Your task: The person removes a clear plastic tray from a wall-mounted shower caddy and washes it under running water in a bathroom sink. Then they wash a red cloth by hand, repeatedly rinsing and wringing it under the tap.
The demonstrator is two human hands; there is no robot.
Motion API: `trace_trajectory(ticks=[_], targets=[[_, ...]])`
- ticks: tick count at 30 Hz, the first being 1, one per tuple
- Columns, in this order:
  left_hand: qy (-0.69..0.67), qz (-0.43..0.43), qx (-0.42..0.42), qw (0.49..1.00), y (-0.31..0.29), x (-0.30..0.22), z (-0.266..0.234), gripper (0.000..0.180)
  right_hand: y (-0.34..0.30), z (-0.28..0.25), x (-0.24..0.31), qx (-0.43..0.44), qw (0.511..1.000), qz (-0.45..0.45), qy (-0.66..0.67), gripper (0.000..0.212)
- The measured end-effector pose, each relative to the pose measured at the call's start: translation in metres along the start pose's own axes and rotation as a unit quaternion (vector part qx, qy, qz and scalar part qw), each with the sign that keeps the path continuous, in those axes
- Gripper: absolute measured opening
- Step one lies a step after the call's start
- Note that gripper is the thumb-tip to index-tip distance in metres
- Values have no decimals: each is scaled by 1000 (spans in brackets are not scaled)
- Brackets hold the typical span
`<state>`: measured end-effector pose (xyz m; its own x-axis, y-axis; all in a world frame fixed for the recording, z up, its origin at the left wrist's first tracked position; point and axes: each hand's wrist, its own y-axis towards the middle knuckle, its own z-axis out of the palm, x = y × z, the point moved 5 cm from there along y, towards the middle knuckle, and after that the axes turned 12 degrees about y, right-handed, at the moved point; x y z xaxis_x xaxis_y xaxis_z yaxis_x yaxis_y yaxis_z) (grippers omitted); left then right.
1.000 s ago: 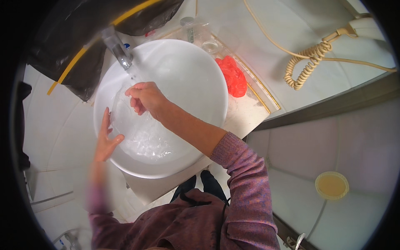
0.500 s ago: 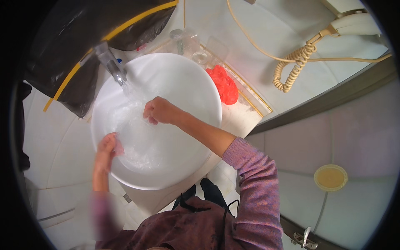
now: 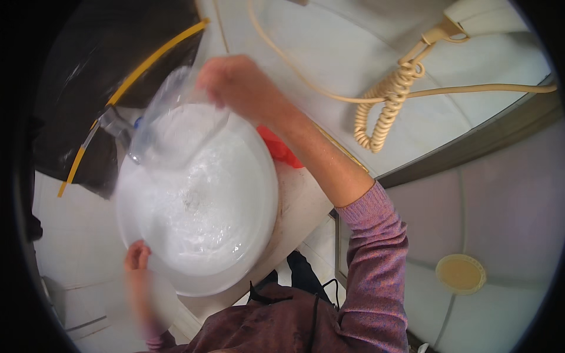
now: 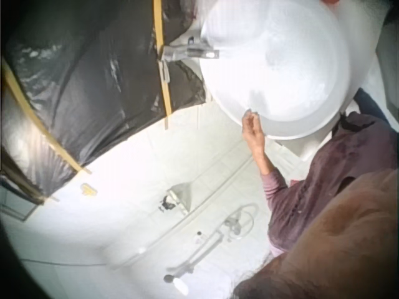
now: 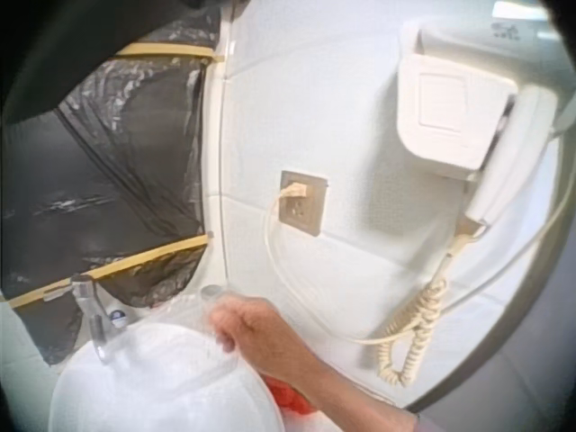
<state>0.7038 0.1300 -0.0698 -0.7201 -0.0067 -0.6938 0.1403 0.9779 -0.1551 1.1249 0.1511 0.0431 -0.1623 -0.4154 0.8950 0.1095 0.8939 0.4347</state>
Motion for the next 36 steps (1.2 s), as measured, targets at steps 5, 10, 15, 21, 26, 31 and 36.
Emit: trace_trajectory(ticks=[5, 10, 15, 21, 26, 31, 36], targets=[[116, -96, -40, 988, -16, 5, 13, 25, 1, -52, -15, -175, 949, -129, -229, 13], [184, 73, -125, 972, -19, 7, 23, 21, -4, -49, -67, -170, 939, -69, -290, 15], [172, 76, -152, 970, -18, 27, 22, 17, 10, -58, -115, -158, 961, 30, -224, 13], [179, 63, -159, 969, -19, 24, 22, 16, 36, -63, -169, -118, 932, 118, -323, 12], [153, 39, -157, 975, -18, 22, 23, 15, 57, -57, -211, -84, 940, 184, -275, 12], [159, 54, -157, 973, -19, 20, 22, 13, 70, -47, -229, -63, 894, 158, -415, 13], [170, 85, -170, 967, -18, 19, 23, 11, 69, -34, -220, -37, 869, -59, -491, 13]])
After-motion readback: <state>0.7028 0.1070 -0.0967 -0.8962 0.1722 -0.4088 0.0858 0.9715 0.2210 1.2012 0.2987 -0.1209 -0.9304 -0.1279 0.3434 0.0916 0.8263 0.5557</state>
